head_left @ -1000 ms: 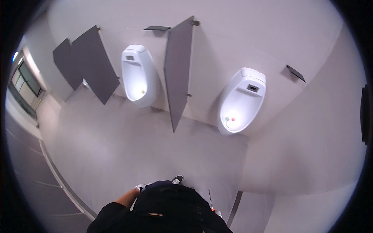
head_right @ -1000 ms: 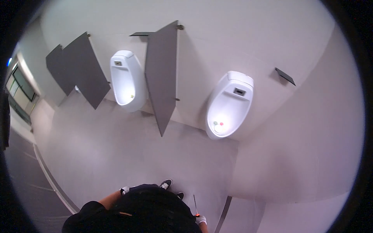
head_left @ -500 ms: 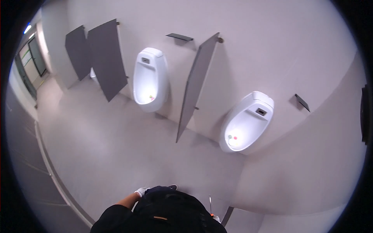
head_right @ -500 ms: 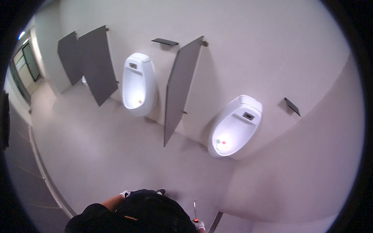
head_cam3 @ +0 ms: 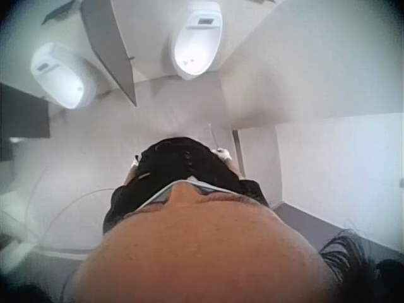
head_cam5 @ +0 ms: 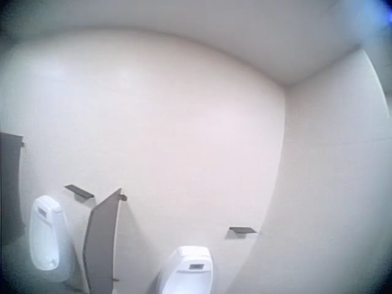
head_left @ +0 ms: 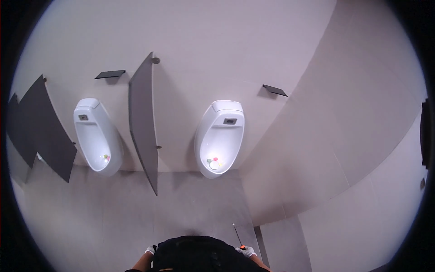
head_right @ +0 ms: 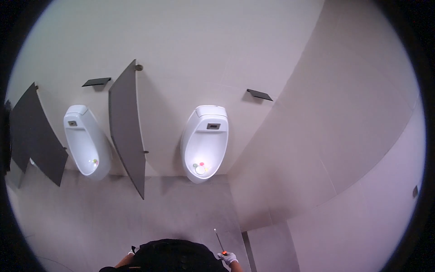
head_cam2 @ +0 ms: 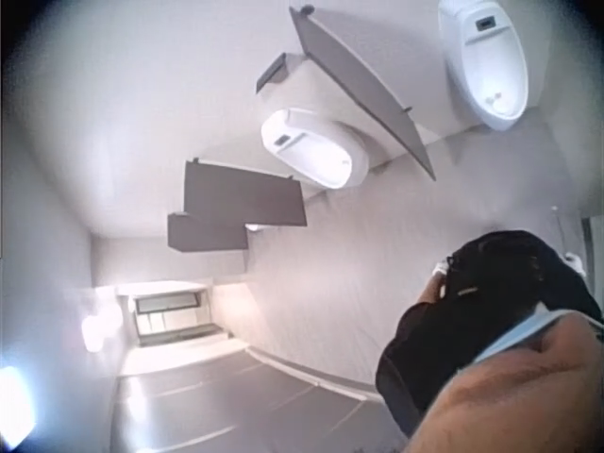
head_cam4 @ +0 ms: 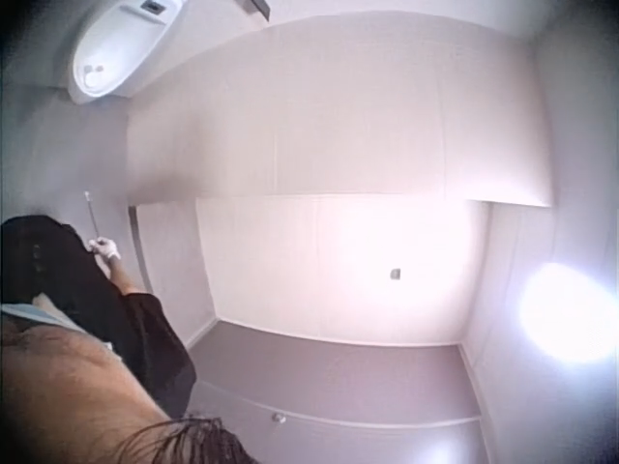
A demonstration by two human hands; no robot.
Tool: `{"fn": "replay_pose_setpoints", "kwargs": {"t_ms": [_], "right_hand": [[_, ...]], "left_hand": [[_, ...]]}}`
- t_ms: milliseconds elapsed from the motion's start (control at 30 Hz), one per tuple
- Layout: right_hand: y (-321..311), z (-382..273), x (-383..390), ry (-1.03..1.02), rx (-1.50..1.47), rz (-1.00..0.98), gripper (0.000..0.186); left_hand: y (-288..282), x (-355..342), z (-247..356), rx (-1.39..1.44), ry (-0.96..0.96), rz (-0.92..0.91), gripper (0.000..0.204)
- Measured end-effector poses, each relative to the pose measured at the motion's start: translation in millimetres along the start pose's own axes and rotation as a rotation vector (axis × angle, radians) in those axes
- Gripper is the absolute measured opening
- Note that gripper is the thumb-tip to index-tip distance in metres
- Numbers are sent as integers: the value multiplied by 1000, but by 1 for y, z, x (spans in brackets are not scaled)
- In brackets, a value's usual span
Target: Maintenance and inspection of the internal flush mechanism of a public restroom urinal using tools.
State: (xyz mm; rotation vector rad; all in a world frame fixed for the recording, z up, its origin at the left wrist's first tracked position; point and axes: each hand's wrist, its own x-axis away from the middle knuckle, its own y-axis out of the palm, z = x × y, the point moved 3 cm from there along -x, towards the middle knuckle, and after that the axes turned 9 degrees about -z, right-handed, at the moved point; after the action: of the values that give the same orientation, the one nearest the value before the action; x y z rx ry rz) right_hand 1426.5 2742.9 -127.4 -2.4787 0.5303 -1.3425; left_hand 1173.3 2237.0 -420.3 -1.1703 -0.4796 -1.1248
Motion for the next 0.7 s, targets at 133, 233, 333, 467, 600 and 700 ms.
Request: {"fn": "replay_pose_setpoints", "kwargs": {"t_ms": [133,233,333,467,600,700], "right_hand": [[8,12,0,50,-115,69,40],[10,60,-40,-53,-257,125,37],[-17,15,-23,28,-11,187,28],[-46,23,-99,-134,-498,315,24],[-115,-36,-183,-286,-430,538,22],[-177,-128,-236,-461,-486,458,28]], "left_hand": [[-85,6,40,-320,430,143,29],[-166,67,129,1058,10,10,23],[-223,71,186,1189,65,69,22],[-295,61,275,1084,190,135,20],[-350,23,351,1067,355,145,19],[-401,18,425,1082,369,189,18]]}}
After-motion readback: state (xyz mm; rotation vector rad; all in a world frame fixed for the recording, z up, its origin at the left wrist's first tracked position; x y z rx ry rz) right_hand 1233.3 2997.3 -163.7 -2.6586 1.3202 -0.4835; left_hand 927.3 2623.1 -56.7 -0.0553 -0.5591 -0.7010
